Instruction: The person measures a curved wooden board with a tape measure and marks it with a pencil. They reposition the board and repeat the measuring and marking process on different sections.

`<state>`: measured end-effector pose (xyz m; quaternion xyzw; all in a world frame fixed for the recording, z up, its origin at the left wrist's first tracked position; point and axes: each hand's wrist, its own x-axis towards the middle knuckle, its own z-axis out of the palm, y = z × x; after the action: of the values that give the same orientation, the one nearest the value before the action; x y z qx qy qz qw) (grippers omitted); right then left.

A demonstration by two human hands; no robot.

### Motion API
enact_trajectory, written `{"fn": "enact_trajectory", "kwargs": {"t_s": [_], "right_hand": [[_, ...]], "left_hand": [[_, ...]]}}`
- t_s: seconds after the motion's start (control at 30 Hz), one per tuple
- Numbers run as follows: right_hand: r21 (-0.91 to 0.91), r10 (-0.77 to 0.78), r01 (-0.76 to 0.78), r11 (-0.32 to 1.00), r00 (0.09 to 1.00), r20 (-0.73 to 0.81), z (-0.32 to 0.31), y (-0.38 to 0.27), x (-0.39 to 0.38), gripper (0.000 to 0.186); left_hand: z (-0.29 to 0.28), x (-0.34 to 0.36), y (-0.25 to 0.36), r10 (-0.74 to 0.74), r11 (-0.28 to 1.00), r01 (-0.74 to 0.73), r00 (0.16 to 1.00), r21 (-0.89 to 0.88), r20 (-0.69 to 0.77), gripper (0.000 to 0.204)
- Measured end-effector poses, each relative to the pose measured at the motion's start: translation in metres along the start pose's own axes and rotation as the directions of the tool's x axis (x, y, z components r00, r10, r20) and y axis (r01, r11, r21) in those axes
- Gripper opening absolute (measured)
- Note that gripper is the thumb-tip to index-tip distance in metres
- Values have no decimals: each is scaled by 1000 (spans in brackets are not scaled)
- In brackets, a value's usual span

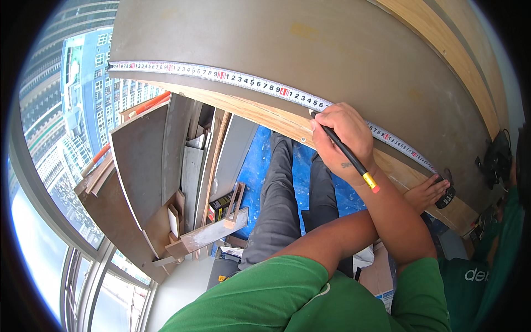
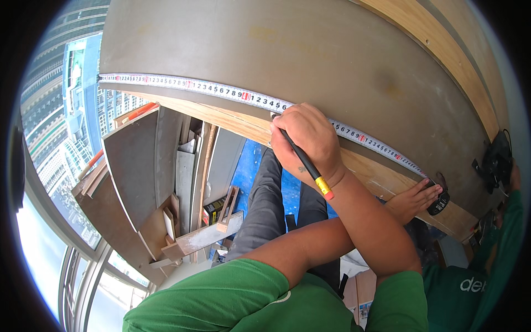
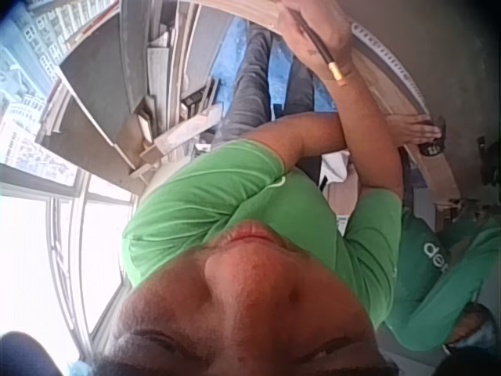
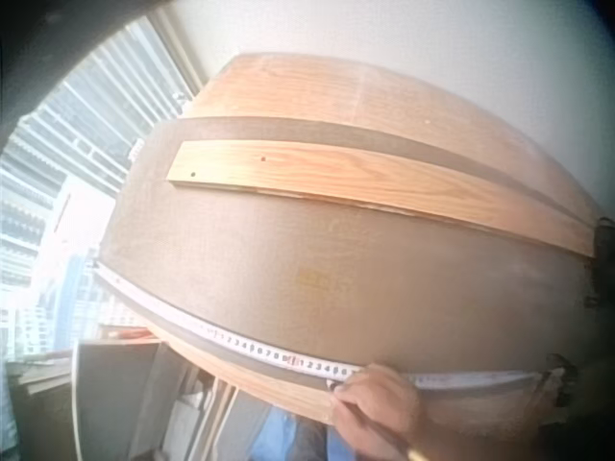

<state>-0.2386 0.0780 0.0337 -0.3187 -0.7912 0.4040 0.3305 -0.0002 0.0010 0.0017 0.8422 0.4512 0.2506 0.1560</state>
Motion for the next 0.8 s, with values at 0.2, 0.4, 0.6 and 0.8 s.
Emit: {"fn": "enact_trajectory", "kwargs": {"t_s": [0.2,0.4,0.6,0.8], "right_hand": [[1,-19,19,1000,1000,3,0,0,2,24],[6,-19,19,1000,1000,13,-2,0,1,25],[9,12,-12,1000,1000,-15,1,-4,4,22],[34,18,-18,999,1000,-11,-1,-4,4,22]], "left_hand": [[2,1,1,0,1000,0,1000,-8,4,60],[6,0,3,-11,1000,11,1000,-21,-23,60],[14,2,6,-21,997,18,999,-72,-48,60],[11,1,4,-18,998,14,998,-60,-62,59]]}}
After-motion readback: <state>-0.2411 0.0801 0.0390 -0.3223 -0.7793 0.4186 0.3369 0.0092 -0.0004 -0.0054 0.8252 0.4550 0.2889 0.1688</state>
